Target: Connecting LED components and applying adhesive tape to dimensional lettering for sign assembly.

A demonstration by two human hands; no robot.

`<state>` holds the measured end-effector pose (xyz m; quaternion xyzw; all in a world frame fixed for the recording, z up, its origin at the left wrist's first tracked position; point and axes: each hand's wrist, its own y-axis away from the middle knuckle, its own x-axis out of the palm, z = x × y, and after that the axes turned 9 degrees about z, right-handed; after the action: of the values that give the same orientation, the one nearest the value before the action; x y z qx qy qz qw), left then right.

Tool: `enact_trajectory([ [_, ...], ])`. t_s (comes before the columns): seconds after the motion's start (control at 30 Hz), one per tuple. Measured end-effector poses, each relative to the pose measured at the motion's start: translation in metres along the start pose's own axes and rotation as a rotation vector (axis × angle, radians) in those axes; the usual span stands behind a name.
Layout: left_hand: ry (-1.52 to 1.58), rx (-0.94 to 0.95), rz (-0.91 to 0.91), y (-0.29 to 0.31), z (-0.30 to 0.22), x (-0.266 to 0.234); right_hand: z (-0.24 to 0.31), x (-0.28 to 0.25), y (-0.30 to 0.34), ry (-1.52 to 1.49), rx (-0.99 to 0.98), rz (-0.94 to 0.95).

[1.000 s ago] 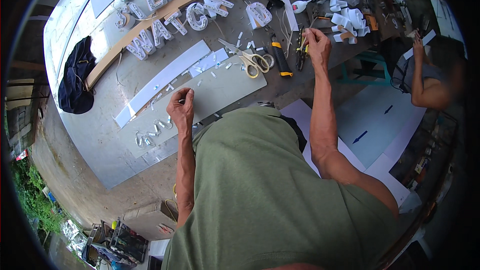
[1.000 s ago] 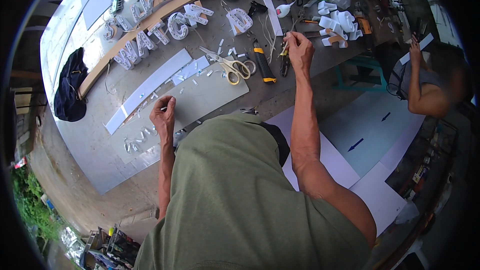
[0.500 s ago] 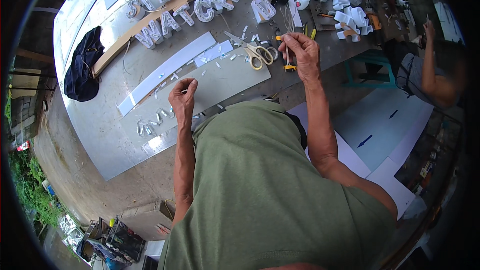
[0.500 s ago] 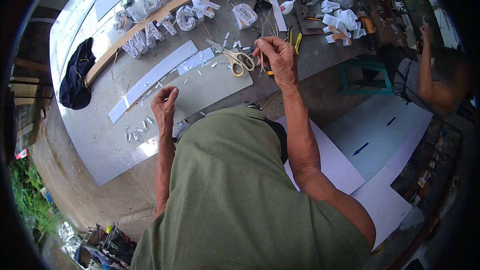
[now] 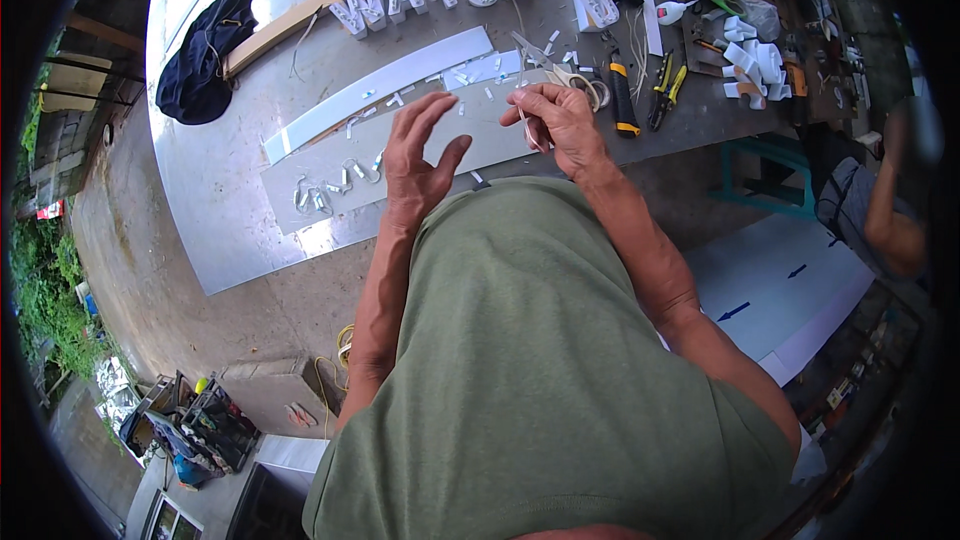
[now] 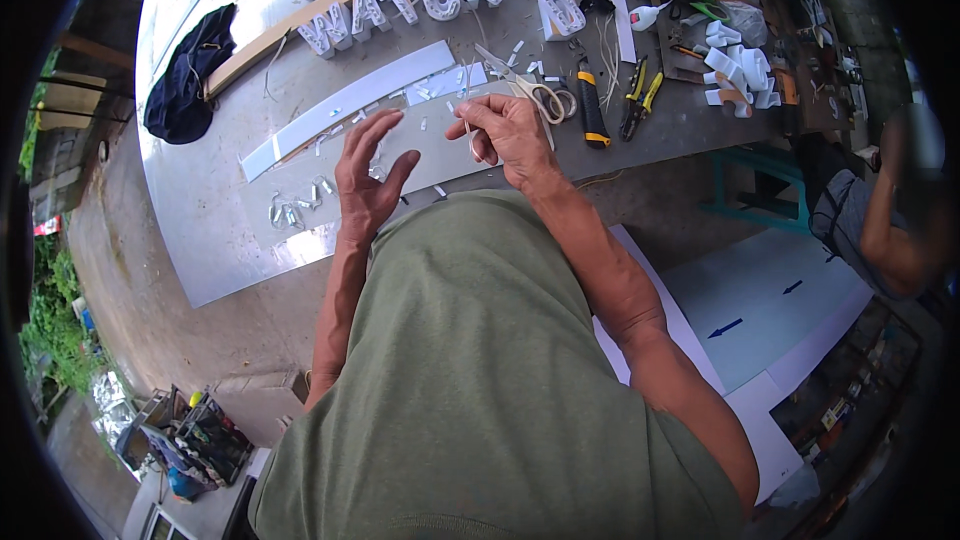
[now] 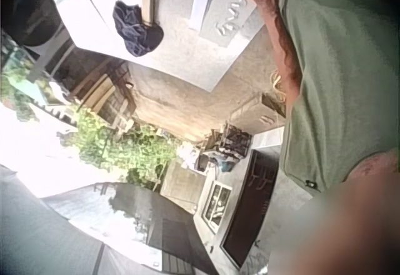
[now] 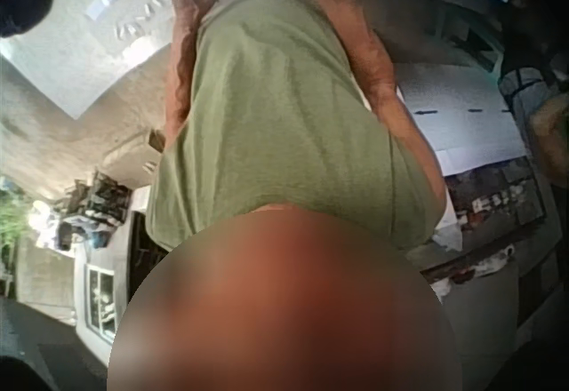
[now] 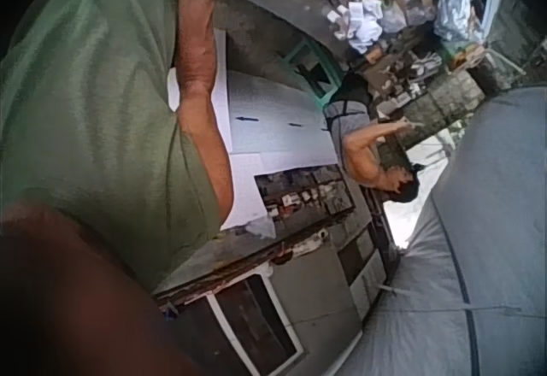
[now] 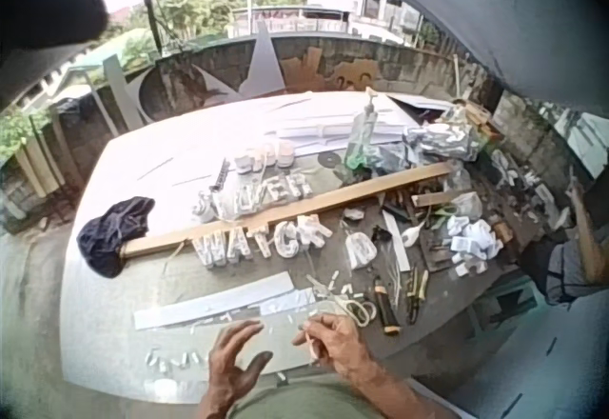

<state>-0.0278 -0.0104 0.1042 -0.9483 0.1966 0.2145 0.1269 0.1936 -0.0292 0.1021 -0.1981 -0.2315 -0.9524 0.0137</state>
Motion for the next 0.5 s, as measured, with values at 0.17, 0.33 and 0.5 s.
enact_trajectory([
  [0.17,-0.113,0.229,0.175,-0.003,-0.019,0.004,-0.02,0.014,-0.001,-0.078,0.149,0.012],
  [0.33,0.179,0.084,0.125,0.005,-0.007,0.01,-0.009,0.023,0.005,-0.032,0.235,0.107],
  [0.5,0.675,-0.331,0.041,0.001,-0.003,0.005,0.001,0.034,0.017,0.52,-0.281,-0.069],
])
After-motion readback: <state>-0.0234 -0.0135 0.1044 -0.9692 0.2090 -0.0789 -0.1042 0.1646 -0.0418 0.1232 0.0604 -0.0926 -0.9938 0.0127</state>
